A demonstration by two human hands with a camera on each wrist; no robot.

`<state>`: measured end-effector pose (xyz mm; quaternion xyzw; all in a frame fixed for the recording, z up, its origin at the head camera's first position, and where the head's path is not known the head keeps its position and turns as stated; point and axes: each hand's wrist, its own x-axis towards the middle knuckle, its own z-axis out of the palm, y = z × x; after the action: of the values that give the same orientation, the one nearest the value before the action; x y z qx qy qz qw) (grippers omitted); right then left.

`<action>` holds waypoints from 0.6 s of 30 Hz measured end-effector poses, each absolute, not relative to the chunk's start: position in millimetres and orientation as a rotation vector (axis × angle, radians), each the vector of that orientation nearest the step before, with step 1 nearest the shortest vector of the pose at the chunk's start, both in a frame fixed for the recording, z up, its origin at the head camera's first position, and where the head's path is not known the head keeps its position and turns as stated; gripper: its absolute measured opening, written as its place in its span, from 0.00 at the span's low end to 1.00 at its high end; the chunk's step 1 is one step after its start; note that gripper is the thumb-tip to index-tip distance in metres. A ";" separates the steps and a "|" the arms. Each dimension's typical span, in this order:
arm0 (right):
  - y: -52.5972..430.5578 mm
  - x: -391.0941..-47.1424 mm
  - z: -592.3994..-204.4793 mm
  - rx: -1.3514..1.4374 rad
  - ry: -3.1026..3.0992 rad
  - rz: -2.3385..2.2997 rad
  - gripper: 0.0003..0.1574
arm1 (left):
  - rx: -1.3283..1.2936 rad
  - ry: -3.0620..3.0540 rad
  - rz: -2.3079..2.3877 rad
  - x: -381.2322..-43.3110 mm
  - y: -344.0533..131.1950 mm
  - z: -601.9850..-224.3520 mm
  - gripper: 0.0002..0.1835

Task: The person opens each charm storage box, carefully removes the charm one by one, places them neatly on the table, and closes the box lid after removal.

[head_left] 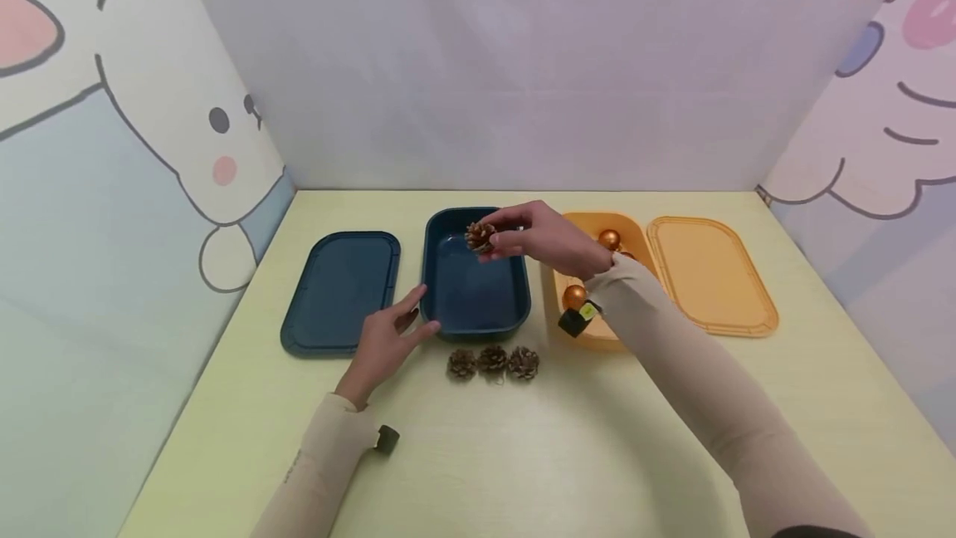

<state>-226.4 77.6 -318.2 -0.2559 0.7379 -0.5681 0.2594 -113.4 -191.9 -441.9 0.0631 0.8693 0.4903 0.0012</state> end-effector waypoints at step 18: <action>125.7 -185.8 -326.4 -0.707 2.043 -1.582 0.15 | 0.177 2.713 1.535 -112.5 -191.4 -441.4 0.38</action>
<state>-185.8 125.7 -326.4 -0.2569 0.7422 -0.5749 0.2292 -112.5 -191.4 -441.4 0.0565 0.8690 0.4916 0.0095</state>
